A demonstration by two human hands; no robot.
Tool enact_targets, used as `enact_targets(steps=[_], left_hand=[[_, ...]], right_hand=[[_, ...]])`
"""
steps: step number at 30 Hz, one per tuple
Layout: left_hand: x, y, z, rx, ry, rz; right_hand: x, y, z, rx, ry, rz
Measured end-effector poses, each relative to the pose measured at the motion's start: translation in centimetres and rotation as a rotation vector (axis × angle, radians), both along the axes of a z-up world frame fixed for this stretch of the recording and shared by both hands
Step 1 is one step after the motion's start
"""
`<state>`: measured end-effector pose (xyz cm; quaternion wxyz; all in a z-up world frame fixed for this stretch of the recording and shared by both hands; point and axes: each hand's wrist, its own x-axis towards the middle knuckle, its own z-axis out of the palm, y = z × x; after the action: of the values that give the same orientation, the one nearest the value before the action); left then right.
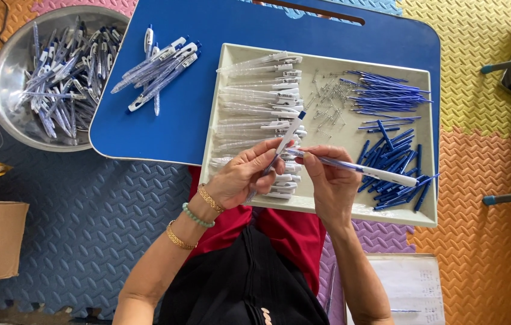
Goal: The person assembles ballpoint pens by inserting ink cartridges and springs into white pen barrels and then attaching blue caps.
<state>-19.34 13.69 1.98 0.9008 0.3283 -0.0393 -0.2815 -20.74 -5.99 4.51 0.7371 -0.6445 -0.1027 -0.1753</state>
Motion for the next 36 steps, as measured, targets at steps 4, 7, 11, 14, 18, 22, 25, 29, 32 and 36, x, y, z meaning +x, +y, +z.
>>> enact_targets(steps=[4, 7, 11, 14, 18, 22, 25, 29, 32, 36], left_hand=[[0.1, -0.3, -0.3, -0.016, 0.011, -0.037], [0.2, -0.7, -0.7, -0.02, 0.017, -0.031], [0.1, -0.9, -1.2, -0.002, 0.023, -0.006], [0.0, -1.1, -1.6, 0.01, 0.001, -0.005], [-0.9, -2.2, -1.4, 0.095, -0.072, 0.134], [-1.7, -3.0, -1.6, 0.194, -0.125, 0.237], [-2.2, -3.5, -1.4, 0.236, -0.158, 0.283], [-2.6, -4.1, -2.9, 0.246, -0.101, 0.294], [-2.7, -3.5, -1.0, 0.273, -0.066, 0.274], [-2.1, -2.4, 0.7, 0.219, -0.003, 0.189]], right_hand=[[-0.3, 0.6, 0.7, -0.033, -0.004, -0.022], [-0.5, 0.7, 0.7, -0.041, -0.035, -0.052], [-0.7, 0.3, 0.8, -0.052, -0.028, -0.055], [-0.6, 0.0, 0.7, -0.07, -0.028, -0.051], [-0.1, 0.2, 0.8, -0.049, -0.027, -0.032], [0.4, 0.1, -0.2, 0.009, -0.045, -0.02], [0.1, 0.1, -0.7, -0.167, -0.247, -0.103], [-0.5, 0.1, -3.1, -0.383, -0.57, -0.241], [-0.1, 0.3, -4.0, -0.38, -0.671, -0.247], [-0.5, -0.7, 0.4, -0.244, -0.317, -0.1]])
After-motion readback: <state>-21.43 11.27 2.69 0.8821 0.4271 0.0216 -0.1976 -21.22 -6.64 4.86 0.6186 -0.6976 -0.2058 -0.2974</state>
